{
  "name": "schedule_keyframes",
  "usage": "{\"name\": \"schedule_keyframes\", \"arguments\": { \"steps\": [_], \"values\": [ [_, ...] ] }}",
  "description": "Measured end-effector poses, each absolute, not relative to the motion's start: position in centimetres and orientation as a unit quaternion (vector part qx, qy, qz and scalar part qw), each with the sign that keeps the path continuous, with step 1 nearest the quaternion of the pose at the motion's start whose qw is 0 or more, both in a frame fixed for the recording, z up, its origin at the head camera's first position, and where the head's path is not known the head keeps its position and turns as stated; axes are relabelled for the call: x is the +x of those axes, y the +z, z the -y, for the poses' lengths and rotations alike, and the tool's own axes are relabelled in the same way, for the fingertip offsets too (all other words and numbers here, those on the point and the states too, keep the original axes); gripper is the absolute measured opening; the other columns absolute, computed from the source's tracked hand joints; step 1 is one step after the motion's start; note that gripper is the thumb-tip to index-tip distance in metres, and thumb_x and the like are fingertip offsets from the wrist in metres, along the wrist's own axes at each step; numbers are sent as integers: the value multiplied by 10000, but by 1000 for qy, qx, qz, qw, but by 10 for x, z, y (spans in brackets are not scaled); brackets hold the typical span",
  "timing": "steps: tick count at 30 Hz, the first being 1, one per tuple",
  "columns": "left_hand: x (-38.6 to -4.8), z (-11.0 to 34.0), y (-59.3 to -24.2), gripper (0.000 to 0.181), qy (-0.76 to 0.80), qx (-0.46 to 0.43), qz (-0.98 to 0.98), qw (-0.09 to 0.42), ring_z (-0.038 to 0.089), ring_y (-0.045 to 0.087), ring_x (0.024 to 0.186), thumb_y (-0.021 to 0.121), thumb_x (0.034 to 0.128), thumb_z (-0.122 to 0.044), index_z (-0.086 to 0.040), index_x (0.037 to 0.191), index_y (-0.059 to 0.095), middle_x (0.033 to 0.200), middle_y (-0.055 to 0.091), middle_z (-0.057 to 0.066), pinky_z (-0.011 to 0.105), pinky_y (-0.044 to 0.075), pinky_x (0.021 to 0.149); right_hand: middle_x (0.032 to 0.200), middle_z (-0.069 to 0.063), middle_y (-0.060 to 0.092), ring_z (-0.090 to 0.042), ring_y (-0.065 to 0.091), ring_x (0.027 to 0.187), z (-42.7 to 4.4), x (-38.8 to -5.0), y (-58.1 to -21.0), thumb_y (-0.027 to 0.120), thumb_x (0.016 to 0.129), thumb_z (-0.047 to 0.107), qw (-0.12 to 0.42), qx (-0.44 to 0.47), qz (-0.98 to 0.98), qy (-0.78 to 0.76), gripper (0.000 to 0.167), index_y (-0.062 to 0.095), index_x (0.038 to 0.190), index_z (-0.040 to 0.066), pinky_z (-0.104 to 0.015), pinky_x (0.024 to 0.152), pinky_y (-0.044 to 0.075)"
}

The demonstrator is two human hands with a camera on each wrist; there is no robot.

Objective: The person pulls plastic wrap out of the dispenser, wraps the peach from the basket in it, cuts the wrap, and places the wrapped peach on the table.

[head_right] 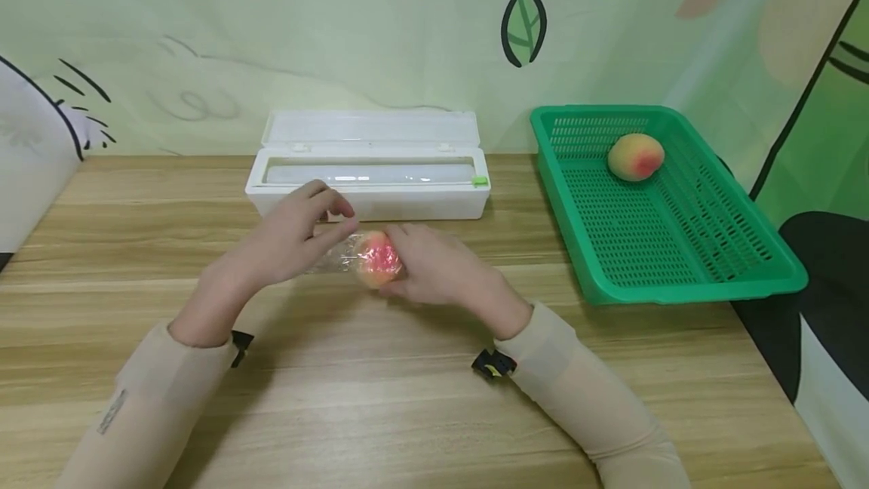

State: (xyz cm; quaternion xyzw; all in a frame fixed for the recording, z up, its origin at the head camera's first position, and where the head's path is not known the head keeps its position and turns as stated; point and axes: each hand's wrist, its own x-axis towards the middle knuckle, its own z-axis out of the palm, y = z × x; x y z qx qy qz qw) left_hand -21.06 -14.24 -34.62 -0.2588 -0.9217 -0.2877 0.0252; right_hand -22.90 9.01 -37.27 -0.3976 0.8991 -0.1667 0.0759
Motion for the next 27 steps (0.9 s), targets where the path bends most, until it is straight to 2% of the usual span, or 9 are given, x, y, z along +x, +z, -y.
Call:
{"name": "schedule_keyframes", "arguments": {
  "steps": [2, 5, 7, 12, 17, 21, 27],
  "values": [
    [-207, 140, -340, 181, -302, -251, 919, 46, 230, 586, 770, 651, 1019, -216, -45, 977, 691, 874, 643, 59, 379, 504, 689, 1248, -19, 599, -129, 588, 1097, -90, -229, -373, 854, 855, 343, 82, -388, -901, -174, 731, 489, 1413, 43, -320, 968, 507],
    [-203, 138, -335, 155, -310, -237, 920, 33, 171, 557, 644, 671, 1003, -185, -77, 894, 693, 736, 635, -1, 341, 486, 589, 1182, -13, 609, -119, 603, 1021, -90, -228, -372, 839, 865, 366, 84, -370, -907, -183, 686, 513, 1368, 32, -303, 911, 528],
    [-202, 137, -334, 159, -306, -227, 924, 14, 164, 580, 651, 666, 1007, -192, -64, 923, 705, 755, 654, 5, 334, 501, 592, 1138, -16, 615, -123, 611, 975, -91, -227, -371, 832, 867, 387, 82, -358, -912, -183, 668, 526, 1337, 23, -302, 868, 543],
    [-206, 139, -341, 220, -303, -203, 931, -31, 227, 647, 793, 629, 1032, -211, -7, 1053, 708, 902, 696, 89, 375, 547, 685, 1103, -22, 628, -130, 619, 938, -90, -225, -368, 828, 874, 396, 77, -336, -918, -197, 641, 538, 1311, 28, -300, 839, 557],
    [-209, 140, -346, 288, -309, -182, 933, -42, 293, 664, 915, 589, 1047, -234, 27, 1129, 679, 984, 703, 146, 437, 558, 776, 1070, -39, 649, -138, 632, 919, -88, -224, -366, 839, 872, 357, 53, -335, -917, -210, 608, 549, 1290, 25, -304, 829, 562],
    [-210, 140, -347, 340, -328, -165, 929, -46, 280, 670, 895, 555, 1063, -275, 33, 1165, 657, 997, 702, 145, 425, 565, 754, 1093, -80, 643, -175, 635, 949, -86, -221, -363, 854, 858, 347, 28, -333, -921, -202, 672, 528, 1323, -11, -331, 839, 568],
    [-212, 140, -349, 447, -360, -162, 917, -49, 307, 647, 995, 487, 1092, -347, 57, 1229, 619, 1099, 673, 176, 450, 562, 817, 1164, -126, 636, -215, 635, 1024, -85, -217, -362, 865, 848, 328, -11, -342, -920, -188, 736, 504, 1367, -49, -355, 882, 562]
  ]
}}
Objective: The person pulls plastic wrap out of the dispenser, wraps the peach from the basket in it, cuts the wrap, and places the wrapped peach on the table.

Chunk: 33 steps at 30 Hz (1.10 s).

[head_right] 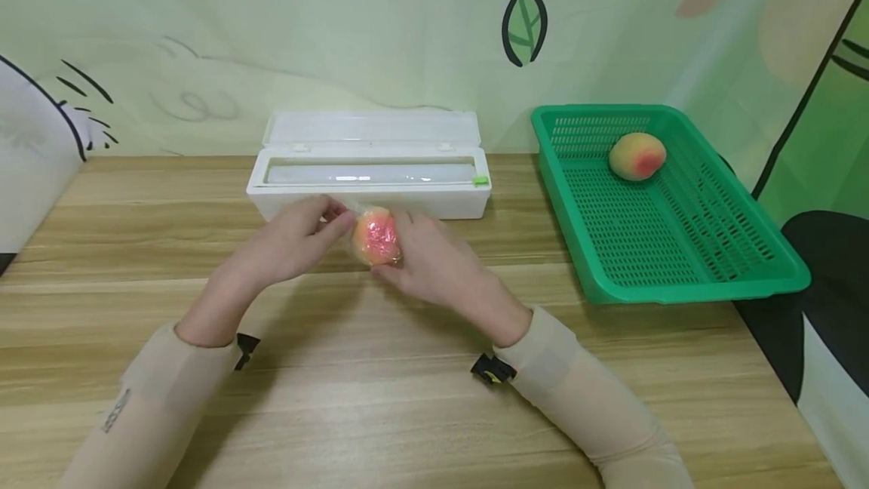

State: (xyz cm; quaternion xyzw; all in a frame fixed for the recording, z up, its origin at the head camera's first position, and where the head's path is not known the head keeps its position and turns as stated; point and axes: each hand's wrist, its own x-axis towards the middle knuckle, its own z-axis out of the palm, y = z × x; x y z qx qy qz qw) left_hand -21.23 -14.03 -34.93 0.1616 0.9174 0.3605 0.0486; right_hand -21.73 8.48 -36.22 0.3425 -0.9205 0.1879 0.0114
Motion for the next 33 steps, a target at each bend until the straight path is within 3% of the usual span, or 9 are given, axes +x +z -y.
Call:
{"name": "schedule_keyframes", "arguments": {
  "steps": [8, 16, 22, 33],
  "values": [
    [-213, 139, -351, 602, 415, 143, -895, 79, 328, 629, 1146, 483, 1059, -532, 19, 1293, 550, 1242, 619, 158, 466, 556, 890, 1212, -172, 627, -267, 624, 1069, -86, -215, -360, 866, 850, 317, 75, 371, 909, 172, 733, 512, 1362, -70, -369, 917, 552],
    [-213, 136, -350, 815, 440, 118, -886, 87, 321, 607, 1174, 629, 934, -653, -13, 1400, 437, 1262, 579, 138, 468, 555, 896, 1280, -205, 616, -317, 610, 1158, -86, -213, -357, 866, 852, 320, 103, 393, 899, 162, 759, 500, 1393, -68, -406, 984, 522],
    [-214, 137, -350, 818, 432, 123, -888, 96, 293, 621, 1133, 702, 907, -609, 4, 1403, 488, 1220, 629, 119, 419, 584, 817, 1316, -229, 601, -355, 594, 1207, -86, -212, -356, 856, 862, 325, 123, 412, 889, 159, 757, 495, 1396, -73, -442, 1015, 503],
    [-214, 139, -350, 783, 458, 128, -874, 102, 265, 614, 1145, 717, 890, -621, -32, 1375, 541, 1223, 642, 79, 423, 559, 872, 1354, -224, 590, -356, 578, 1231, -87, -211, -355, 850, 869, 336, 145, 430, 878, 153, 763, 502, 1408, -76, -444, 1043, 481]
  ]
}}
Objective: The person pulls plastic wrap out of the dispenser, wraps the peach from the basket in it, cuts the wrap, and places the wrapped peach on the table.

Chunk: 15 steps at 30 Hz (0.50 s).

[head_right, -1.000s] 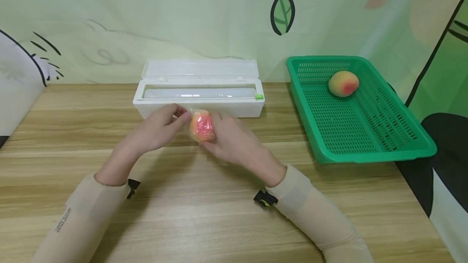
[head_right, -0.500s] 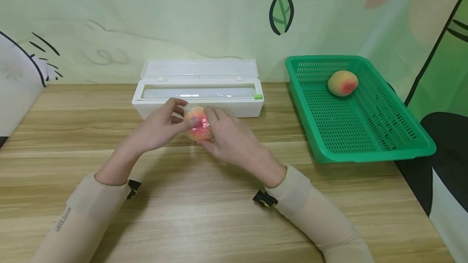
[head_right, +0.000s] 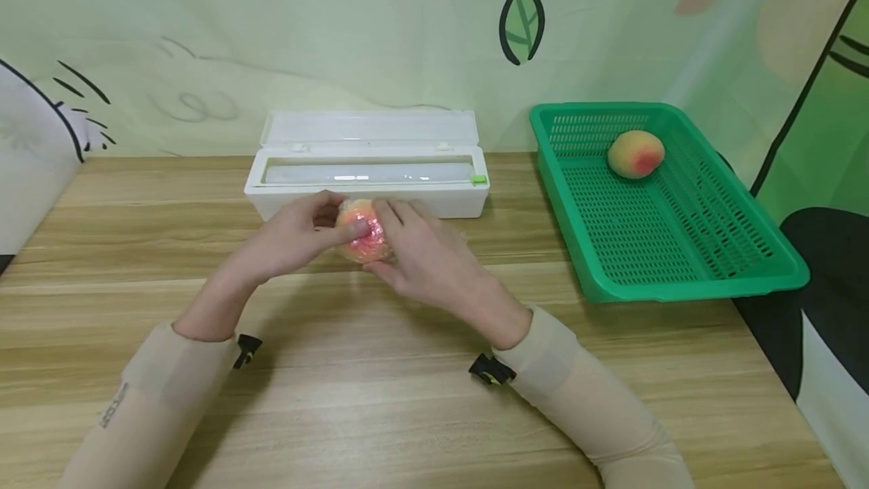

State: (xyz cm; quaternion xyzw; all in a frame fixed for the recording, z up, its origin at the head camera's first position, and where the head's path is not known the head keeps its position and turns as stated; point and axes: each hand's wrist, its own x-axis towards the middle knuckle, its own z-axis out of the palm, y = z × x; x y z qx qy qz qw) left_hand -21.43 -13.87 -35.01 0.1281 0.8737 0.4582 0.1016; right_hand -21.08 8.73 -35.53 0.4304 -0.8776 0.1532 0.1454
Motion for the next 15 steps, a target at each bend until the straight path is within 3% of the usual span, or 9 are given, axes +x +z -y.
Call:
{"name": "schedule_keyframes", "arguments": {
  "steps": [6, 13, 15],
  "values": [
    [-215, 140, -350, 805, 474, 119, -863, 127, 283, 617, 1105, 761, 871, -580, 0, 1357, 487, 1203, 625, 110, 420, 568, 835, 1376, -226, 579, -366, 566, 1249, -87, -210, -353, 841, 877, 347, 153, 443, 870, 151, 760, 506, 1420, -66, -454, 1036, 487],
    [-216, 141, -349, 941, 485, 104, -858, 136, 301, 583, 1207, 773, 837, -620, 10, 1454, 442, 1337, 588, 158, 467, 535, 942, 1387, -216, 573, -357, 556, 1260, -90, -211, -350, 845, 876, 336, 162, 461, 857, 165, 767, 502, 1433, -65, -453, 1045, 479],
    [-216, 141, -349, 890, 502, 120, -845, 142, 297, 597, 1196, 774, 858, -584, -7, 1458, 462, 1333, 606, 148, 488, 530, 953, 1398, -204, 567, -347, 546, 1272, -91, -212, -350, 850, 872, 325, 164, 466, 853, 170, 769, 502, 1441, -56, -451, 1050, 475]
  ]
}}
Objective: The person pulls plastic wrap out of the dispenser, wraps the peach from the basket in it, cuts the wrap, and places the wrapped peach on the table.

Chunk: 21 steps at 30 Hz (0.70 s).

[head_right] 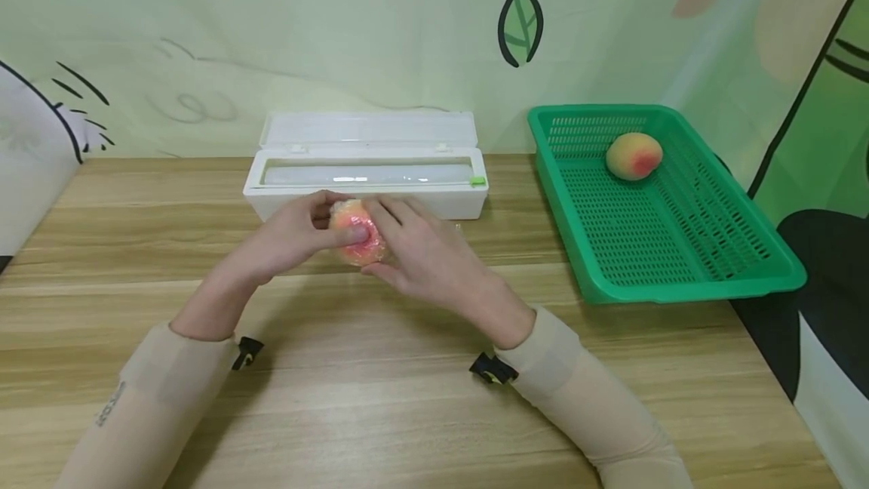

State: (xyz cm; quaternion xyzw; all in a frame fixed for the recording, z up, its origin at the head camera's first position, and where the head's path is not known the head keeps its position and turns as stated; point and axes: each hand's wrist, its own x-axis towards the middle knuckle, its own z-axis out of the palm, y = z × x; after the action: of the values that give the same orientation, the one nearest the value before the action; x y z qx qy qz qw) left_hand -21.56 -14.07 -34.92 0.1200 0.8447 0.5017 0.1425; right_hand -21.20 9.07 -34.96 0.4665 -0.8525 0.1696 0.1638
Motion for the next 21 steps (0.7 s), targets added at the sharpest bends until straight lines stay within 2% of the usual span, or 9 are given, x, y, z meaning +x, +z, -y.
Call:
{"name": "schedule_keyframes", "arguments": {
  "steps": [5, 7, 11, 14, 16, 18, 21],
  "values": [
    [-215, 141, -352, 599, 536, 164, -812, 161, 268, 646, 1046, 765, 919, -442, -76, 1353, 574, 1201, 670, 93, 502, 536, 914, 1403, -185, 566, -328, 528, 1288, -92, -213, -350, 855, 868, 324, 155, 479, 847, 172, 764, 511, 1442, -43, -433, 1051, 474],
    [-215, 142, -352, 587, 539, 161, -810, 165, 258, 638, 1034, 762, 921, -434, -77, 1343, 565, 1191, 665, 89, 498, 531, 912, 1401, -187, 564, -324, 526, 1293, -93, -214, -350, 859, 863, 331, 148, 482, 845, 178, 774, 510, 1440, -46, -423, 1060, 468],
    [-215, 142, -351, 684, 538, 128, -816, 166, 272, 613, 1060, 765, 897, -498, -59, 1350, 500, 1198, 647, 106, 513, 499, 951, 1429, -190, 534, -315, 513, 1322, -96, -216, -347, 861, 856, 353, 138, 486, 841, 196, 826, 471, 1469, -40, -400, 1073, 457],
    [-216, 143, -349, 693, 539, 102, -824, 143, 276, 587, 1037, 758, 892, -521, -39, 1301, 473, 1162, 626, 129, 488, 483, 937, 1447, -198, 509, -315, 480, 1354, -98, -218, -343, 844, 877, 343, 162, 488, 831, 214, 809, 458, 1475, -42, -388, 1105, 423],
    [-218, 144, -349, 667, 548, 87, -824, 119, 271, 562, 1008, 749, 905, -502, -20, 1262, 460, 1142, 601, 145, 451, 474, 896, 1391, -194, 538, -316, 498, 1315, -99, -218, -340, 813, 910, 285, 199, 485, 820, 229, 670, 515, 1408, -50, -381, 1095, 431],
    [-218, 144, -349, 669, 557, 71, -822, 91, 260, 535, 974, 747, 910, -480, 10, 1248, 441, 1135, 570, 160, 406, 463, 835, 1254, -180, 595, -301, 558, 1197, -99, -216, -338, 763, 938, 182, 237, 483, 804, 253, 446, 591, 1276, -52, -373, 1037, 469],
    [-218, 142, -348, 702, 578, 45, -813, 52, 239, 521, 966, 765, 897, -481, 19, 1256, 428, 1162, 558, 157, 370, 456, 802, 1004, -130, 624, -246, 610, 936, -94, -212, -338, 648, 942, 33, 262, 482, 777, 310, 143, 626, 1059, -47, -333, 839, 540]
  ]
}}
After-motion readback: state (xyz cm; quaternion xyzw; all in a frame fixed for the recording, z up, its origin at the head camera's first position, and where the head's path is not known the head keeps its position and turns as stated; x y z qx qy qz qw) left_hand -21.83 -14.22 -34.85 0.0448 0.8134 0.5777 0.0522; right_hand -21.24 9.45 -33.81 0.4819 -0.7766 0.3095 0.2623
